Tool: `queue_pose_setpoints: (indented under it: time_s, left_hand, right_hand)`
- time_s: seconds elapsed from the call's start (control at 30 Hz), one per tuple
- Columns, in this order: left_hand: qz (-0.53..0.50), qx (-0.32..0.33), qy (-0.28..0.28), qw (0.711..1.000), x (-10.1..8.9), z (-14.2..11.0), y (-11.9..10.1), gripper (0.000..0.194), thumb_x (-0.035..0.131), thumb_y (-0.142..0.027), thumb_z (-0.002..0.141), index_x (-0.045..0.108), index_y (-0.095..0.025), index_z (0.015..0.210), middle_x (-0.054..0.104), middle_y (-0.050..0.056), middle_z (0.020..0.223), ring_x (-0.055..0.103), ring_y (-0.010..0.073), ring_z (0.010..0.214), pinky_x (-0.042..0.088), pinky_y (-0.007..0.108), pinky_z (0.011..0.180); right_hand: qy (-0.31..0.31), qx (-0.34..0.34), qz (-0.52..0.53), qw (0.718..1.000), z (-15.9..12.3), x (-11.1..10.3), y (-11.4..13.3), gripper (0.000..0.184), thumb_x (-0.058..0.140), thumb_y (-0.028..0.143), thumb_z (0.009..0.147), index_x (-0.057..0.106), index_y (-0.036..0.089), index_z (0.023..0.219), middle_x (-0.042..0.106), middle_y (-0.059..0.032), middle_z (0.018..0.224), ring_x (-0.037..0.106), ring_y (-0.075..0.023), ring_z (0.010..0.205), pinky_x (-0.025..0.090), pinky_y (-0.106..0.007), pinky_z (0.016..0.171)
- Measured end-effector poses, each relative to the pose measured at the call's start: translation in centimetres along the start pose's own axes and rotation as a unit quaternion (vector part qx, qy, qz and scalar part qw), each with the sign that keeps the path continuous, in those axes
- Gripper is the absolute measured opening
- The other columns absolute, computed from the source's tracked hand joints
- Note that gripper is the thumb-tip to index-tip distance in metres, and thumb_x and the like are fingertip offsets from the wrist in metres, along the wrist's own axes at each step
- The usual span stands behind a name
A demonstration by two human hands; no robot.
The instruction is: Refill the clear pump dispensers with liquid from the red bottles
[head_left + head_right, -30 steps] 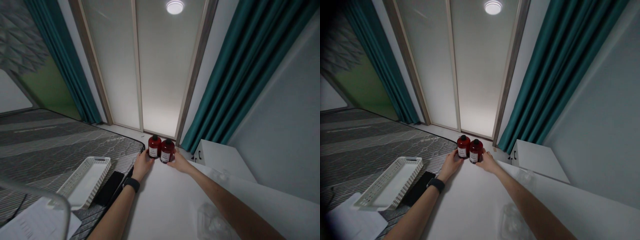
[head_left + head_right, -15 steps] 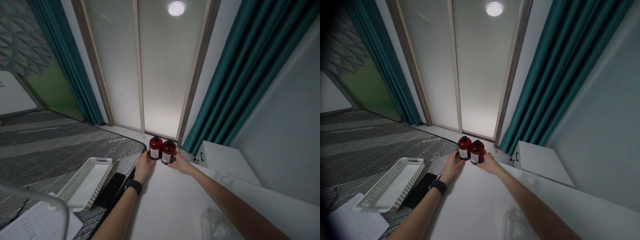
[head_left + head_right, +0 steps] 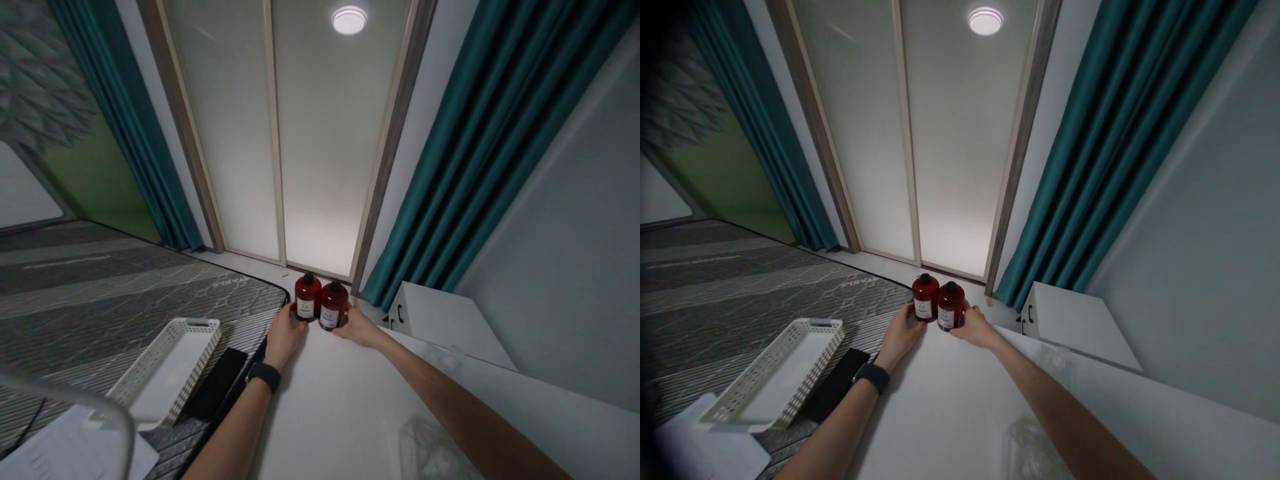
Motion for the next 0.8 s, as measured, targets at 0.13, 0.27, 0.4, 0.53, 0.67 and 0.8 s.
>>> queue_pose_setpoints:
  time_s: [0.13, 0.27, 0.4, 0.53, 0.67, 0.8]
  left_hand:
    - [0.003, 0.004, -0.013, 1.0, 0.0, 0.0, 0.1, 0.047, 0.071, -0.016, 0.078, 0.058, -0.014, 0.123, 0.067, 0.015, 0.121, 0.06, 0.0285, 0.115, 0.044, 0.034, 0.094]
    - [0.001, 0.004, -0.016, 1.0, 0.0, 0.1, 0.3, 0.047, 0.072, -0.017, 0.077, 0.058, -0.014, 0.122, 0.067, 0.015, 0.12, 0.061, 0.0284, 0.113, 0.045, 0.034, 0.092]
    - [-0.005, 0.005, -0.015, 1.0, 0.1, 0.2, 0.5, 0.047, 0.072, -0.017, 0.077, 0.057, -0.014, 0.122, 0.068, 0.015, 0.12, 0.062, 0.0285, 0.112, 0.046, 0.034, 0.09]
    - [-0.011, 0.008, -0.016, 1.0, 0.1, 0.2, 0.6, 0.046, 0.072, -0.016, 0.076, 0.058, -0.015, 0.12, 0.068, 0.014, 0.12, 0.062, 0.0284, 0.112, 0.046, 0.035, 0.091]
    - [-0.02, 0.009, -0.019, 1.0, 0.2, 0.3, 0.8, 0.047, 0.073, -0.014, 0.075, 0.058, -0.015, 0.119, 0.068, 0.014, 0.119, 0.062, 0.0289, 0.113, 0.045, 0.036, 0.093]
    - [-0.035, 0.001, -0.025, 0.999, 0.3, 0.3, 0.8, 0.048, 0.073, -0.014, 0.073, 0.058, -0.015, 0.119, 0.067, 0.013, 0.119, 0.061, 0.028, 0.114, 0.044, 0.036, 0.093]
  right_hand:
    - [-0.003, -0.005, 0.018, 1.0, 0.2, 0.1, -0.1, 0.066, 0.078, 0.016, 0.063, 0.054, 0.02, 0.125, 0.071, -0.0075, 0.112, 0.06, -0.0306, 0.108, 0.044, -0.036, 0.089]
    - [-0.005, -0.008, 0.042, 0.999, 0.4, 0.2, -0.3, 0.065, 0.079, 0.013, 0.061, 0.056, 0.021, 0.121, 0.073, -0.0051, 0.103, 0.063, -0.0274, 0.097, 0.046, -0.034, 0.083]
    - [-0.006, -0.014, 0.064, 0.998, 0.5, 0.3, -0.6, 0.064, 0.08, 0.014, 0.06, 0.057, 0.02, 0.12, 0.074, -0.0042, 0.097, 0.065, -0.0259, 0.09, 0.047, -0.033, 0.078]
    - [-0.004, -0.02, 0.081, 0.996, 0.5, 0.5, -1.0, 0.066, 0.079, 0.013, 0.061, 0.055, 0.022, 0.121, 0.074, -0.0037, 0.096, 0.066, -0.0256, 0.089, 0.049, -0.032, 0.077]
    - [0.009, -0.026, 0.09, 0.996, 0.6, 0.5, -1.0, 0.067, 0.079, 0.012, 0.062, 0.054, 0.023, 0.123, 0.074, -0.0027, 0.094, 0.068, -0.0247, 0.086, 0.051, -0.032, 0.076]
    - [0.019, -0.034, 0.085, 0.996, 0.5, 0.3, -0.9, 0.073, 0.078, 0.013, 0.064, 0.049, 0.022, 0.131, 0.07, -0.0053, 0.106, 0.067, -0.0238, 0.093, 0.051, -0.033, 0.083]
Point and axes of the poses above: each hand's wrist, its own z-axis towards the middle knuckle, its own x-axis out of the palm, y = z × x, the point moved 4 cm from there along z, towards the middle knuckle
